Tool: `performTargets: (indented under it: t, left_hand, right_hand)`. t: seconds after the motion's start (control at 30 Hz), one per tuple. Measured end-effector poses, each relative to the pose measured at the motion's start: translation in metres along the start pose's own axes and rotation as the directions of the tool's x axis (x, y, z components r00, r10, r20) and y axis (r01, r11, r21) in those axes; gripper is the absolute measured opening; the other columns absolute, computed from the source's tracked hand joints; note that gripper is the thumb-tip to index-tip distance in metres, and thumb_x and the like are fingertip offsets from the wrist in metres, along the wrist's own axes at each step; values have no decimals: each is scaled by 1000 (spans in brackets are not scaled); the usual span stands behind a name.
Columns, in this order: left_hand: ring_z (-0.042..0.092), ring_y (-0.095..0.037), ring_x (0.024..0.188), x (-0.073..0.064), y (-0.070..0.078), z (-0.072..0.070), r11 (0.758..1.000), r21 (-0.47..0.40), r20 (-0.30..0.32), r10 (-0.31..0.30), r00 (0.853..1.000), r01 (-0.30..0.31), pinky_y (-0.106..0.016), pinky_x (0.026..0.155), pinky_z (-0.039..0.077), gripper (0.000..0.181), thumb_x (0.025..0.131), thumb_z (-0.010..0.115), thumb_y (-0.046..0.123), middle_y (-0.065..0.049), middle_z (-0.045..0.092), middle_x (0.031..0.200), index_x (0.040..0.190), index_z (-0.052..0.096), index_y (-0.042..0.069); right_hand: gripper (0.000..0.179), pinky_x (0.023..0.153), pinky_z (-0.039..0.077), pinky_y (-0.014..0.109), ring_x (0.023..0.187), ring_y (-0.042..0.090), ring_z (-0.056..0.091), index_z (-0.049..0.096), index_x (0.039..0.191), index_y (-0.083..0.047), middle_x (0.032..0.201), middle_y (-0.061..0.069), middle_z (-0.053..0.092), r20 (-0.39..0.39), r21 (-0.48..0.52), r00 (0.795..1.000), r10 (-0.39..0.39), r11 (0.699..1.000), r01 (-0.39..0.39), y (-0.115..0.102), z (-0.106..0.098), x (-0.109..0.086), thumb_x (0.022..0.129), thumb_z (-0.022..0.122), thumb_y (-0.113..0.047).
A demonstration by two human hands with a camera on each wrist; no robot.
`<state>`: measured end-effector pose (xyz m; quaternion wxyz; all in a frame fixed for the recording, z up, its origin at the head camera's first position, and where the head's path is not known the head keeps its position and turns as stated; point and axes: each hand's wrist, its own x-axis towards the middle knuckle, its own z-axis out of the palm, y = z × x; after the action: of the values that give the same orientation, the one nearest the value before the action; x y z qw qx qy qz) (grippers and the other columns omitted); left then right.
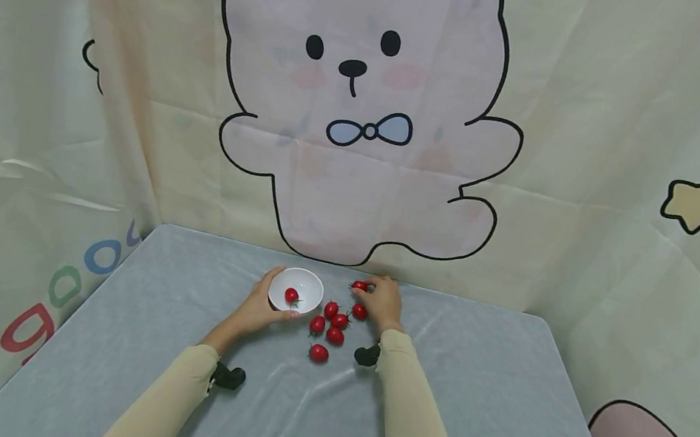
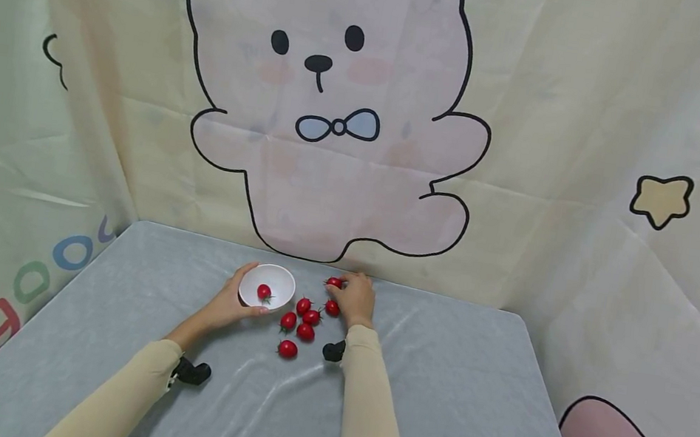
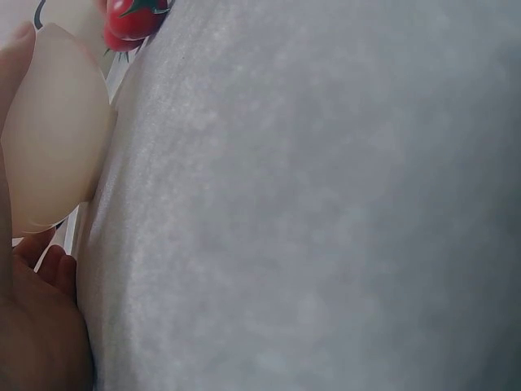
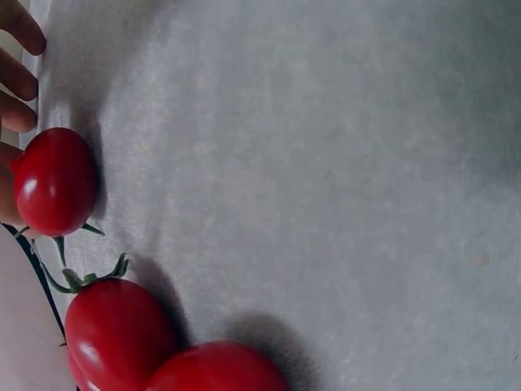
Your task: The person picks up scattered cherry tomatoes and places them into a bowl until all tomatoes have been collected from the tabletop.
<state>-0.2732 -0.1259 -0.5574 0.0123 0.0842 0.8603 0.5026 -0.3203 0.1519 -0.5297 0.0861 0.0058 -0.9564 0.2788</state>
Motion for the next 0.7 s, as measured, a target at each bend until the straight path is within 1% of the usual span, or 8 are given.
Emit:
performTargets:
  t: [0.07,0.23,0.5,0.7]
  left_hand:
    - [34,-31,133,0,0,0,1000,0,-4,0,1000,0,-56,109,31,110,62,85,46,-10,35,145,148,18,26]
    - [34,-30,131,-1,0,0,1000,0,-10,25,1000,-25,-56,107,33,110,63,85,44,-10,35,146,148,19,22]
    - [34,-29,131,-2,1,0,1000,-6,-10,26,1000,-27,-56,108,32,110,63,86,41,-10,35,146,148,19,23]
    - [34,-29,131,-1,1,-1,1000,1,-8,22,1000,-22,-55,108,32,109,63,85,42,-9,35,146,148,18,25]
  right_hand:
    - [41,93,45,45,108,32,56,71,106,-11,112,11,66,-3,-3,1000,-4,1000,4,0,0,0,78,74,-41]
    - [39,93,45,46,109,32,56,72,106,-12,111,11,66,-4,-1,1000,-12,1000,12,-1,0,-1,79,74,-39]
    - [37,93,44,46,108,31,56,72,106,-11,111,11,66,3,5,1000,-11,1000,11,1,-1,0,80,73,-38]
    - [37,93,45,45,107,30,56,71,107,-13,110,10,65,20,33,1000,-1,999,0,1,-2,1,80,73,-39]
